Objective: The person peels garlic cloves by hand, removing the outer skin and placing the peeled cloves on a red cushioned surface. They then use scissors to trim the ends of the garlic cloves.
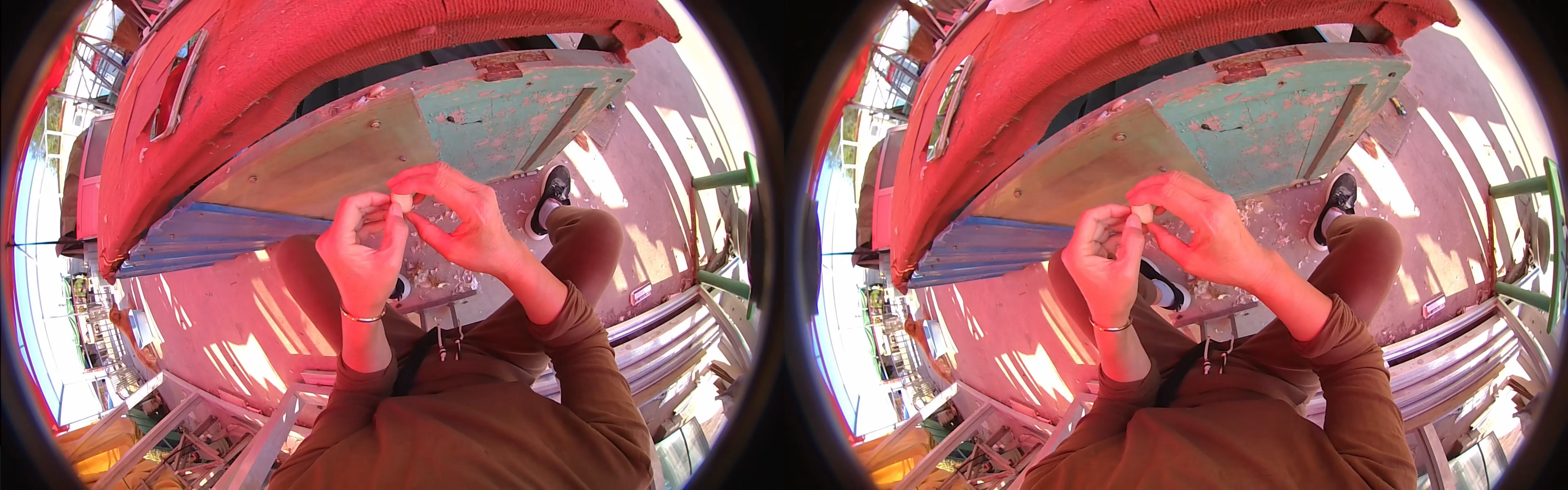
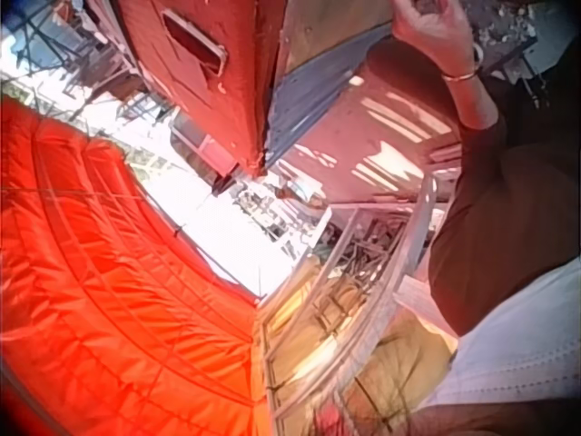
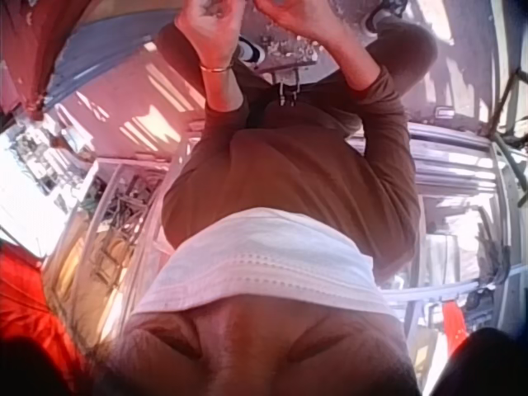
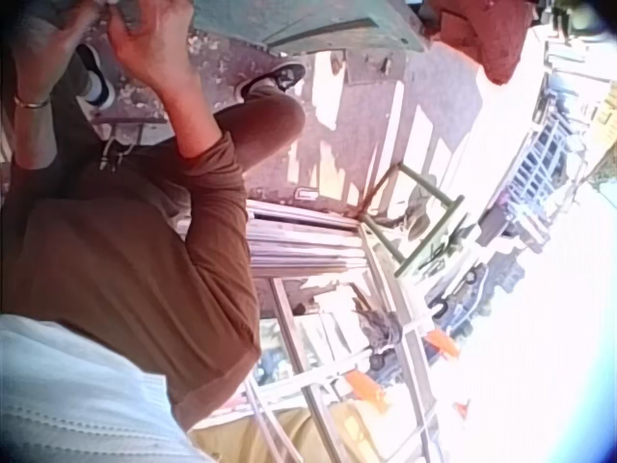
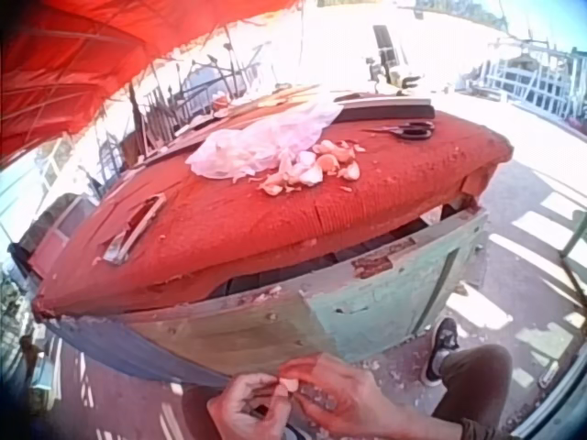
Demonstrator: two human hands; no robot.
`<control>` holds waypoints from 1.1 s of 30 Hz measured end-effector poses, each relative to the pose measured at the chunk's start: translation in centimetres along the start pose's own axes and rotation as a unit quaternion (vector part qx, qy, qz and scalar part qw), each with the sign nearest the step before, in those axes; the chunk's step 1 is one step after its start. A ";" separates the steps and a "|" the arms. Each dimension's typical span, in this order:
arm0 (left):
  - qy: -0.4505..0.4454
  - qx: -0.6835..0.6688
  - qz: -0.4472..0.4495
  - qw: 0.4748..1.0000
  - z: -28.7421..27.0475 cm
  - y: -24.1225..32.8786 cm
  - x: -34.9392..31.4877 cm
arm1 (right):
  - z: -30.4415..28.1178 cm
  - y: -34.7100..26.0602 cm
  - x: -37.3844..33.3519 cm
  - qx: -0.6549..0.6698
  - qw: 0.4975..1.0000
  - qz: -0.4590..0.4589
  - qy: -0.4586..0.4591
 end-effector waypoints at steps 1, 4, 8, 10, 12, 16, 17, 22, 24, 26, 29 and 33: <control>-0.008 0.006 0.009 1.000 0.1 0.2 0.1 | 0.0 0.0 0.0 -0.002 1.000 -0.001 0.000; -0.017 0.018 0.015 1.000 0.1 0.1 0.1 | 0.0 0.0 0.0 -0.012 1.000 -0.007 0.000; 0.004 -0.003 0.000 1.000 -0.3 -0.6 0.1 | 0.0 0.2 0.0 0.024 1.000 0.012 0.000; 0.003 -0.018 -0.006 1.000 -0.3 -0.5 0.1 | 0.0 0.3 0.0 0.042 0.999 0.026 0.003; 0.002 -0.019 -0.004 1.000 -0.2 -0.1 0.2 | 0.0 0.3 0.0 0.043 0.999 0.027 0.005; 0.002 -0.002 0.004 1.000 0.0 0.1 0.2 | -0.1 0.1 0.0 0.013 1.000 0.009 0.007; 0.003 0.000 0.003 1.000 0.0 0.0 0.2 | -0.1 0.1 0.0 0.006 1.000 0.006 0.006; 0.005 0.004 0.014 1.000 -0.3 -0.3 0.2 | -0.1 0.1 0.0 0.016 1.000 0.009 0.021; 0.007 0.013 0.018 1.000 -0.2 -0.2 0.1 | -0.1 0.2 -0.1 0.012 1.000 0.010 0.025; 0.011 0.023 0.018 1.000 0.1 -0.1 0.0 | -0.2 0.2 -0.1 -0.003 1.000 0.001 0.030; 0.027 0.037 0.022 0.999 0.3 0.1 0.0 | 0.0 -0.2 -0.2 -0.052 0.997 -0.033 0.036; 0.033 0.057 0.022 0.998 0.3 -0.1 0.0 | 0.1 -0.4 -0.2 -0.091 0.993 -0.063 0.042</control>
Point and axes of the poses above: each hand's wrist, its own x-axis towards the middle knuckle, its own z-axis out of the palm, y = z × x, the point moved 5 cm from there along x, towards the middle knuckle, and after that the axes turned 5 degrees about -x, right-handed, at the moved point
